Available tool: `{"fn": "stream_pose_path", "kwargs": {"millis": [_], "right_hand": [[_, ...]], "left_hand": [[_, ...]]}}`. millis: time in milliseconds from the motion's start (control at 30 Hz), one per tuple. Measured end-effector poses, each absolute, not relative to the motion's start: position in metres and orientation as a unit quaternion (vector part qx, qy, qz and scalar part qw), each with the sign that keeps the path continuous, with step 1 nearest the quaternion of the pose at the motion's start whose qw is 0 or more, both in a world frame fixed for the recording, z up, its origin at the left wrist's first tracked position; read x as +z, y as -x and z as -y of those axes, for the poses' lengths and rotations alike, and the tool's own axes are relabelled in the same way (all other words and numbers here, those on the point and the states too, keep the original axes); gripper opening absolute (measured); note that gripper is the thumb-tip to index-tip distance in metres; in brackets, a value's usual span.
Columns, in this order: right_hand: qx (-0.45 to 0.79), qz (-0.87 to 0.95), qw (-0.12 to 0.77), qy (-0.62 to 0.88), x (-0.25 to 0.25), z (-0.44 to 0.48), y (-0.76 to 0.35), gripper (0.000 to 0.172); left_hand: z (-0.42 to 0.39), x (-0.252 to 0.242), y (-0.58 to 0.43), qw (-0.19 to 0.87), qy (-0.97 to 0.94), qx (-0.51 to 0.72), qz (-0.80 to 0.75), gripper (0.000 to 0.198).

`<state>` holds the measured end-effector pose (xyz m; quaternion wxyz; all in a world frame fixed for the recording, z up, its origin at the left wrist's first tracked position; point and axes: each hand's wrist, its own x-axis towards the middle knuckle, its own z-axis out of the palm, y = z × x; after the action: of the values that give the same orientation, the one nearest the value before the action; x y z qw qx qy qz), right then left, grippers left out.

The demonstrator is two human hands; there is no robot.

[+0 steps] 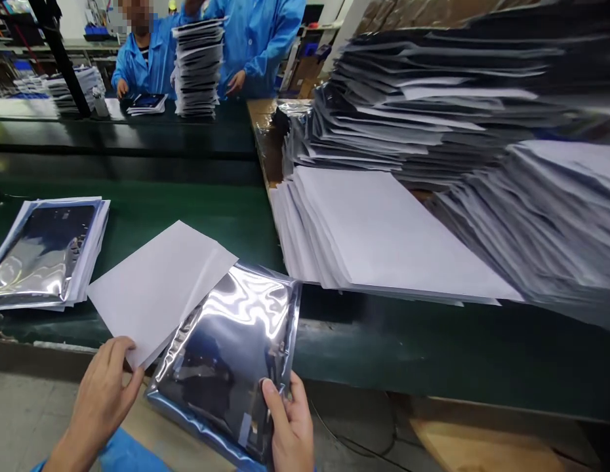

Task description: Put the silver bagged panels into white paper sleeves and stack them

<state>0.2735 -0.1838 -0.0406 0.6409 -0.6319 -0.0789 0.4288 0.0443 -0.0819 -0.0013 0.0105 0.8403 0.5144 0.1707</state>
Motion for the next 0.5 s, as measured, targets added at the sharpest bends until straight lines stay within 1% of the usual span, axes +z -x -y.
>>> {"fn": "stream_pose_path", "kwargs": {"millis": [33,133,200,400,500], "right_hand": [[0.446,0.066,0.638,0.625,-0.042,0.183,-0.272,0.062],[0.494,0.049,0.626,0.601,-0.043,0.180,-0.266,0.064],[0.502,0.049,0.624,0.597,-0.040,0.178,-0.262,0.065],[0.512,0.036,0.633,0.579,-0.031,0.169,-0.254,0.070],[0.501,0.010,0.642,0.580,-0.033,0.164,-0.250,0.072]], "left_hand": [[0.087,-0.004,-0.042,0.010,-0.824,0.179,-0.538,0.006],[0.102,-0.008,-0.039,0.022,-0.794,0.198,-0.574,0.021],[0.110,-0.009,-0.041,0.046,-0.781,0.216,-0.584,0.022],[0.125,-0.018,-0.052,0.186,-0.674,0.266,-0.664,0.023],[0.130,-0.026,-0.050,0.227,-0.623,0.340,-0.667,0.021]]}}
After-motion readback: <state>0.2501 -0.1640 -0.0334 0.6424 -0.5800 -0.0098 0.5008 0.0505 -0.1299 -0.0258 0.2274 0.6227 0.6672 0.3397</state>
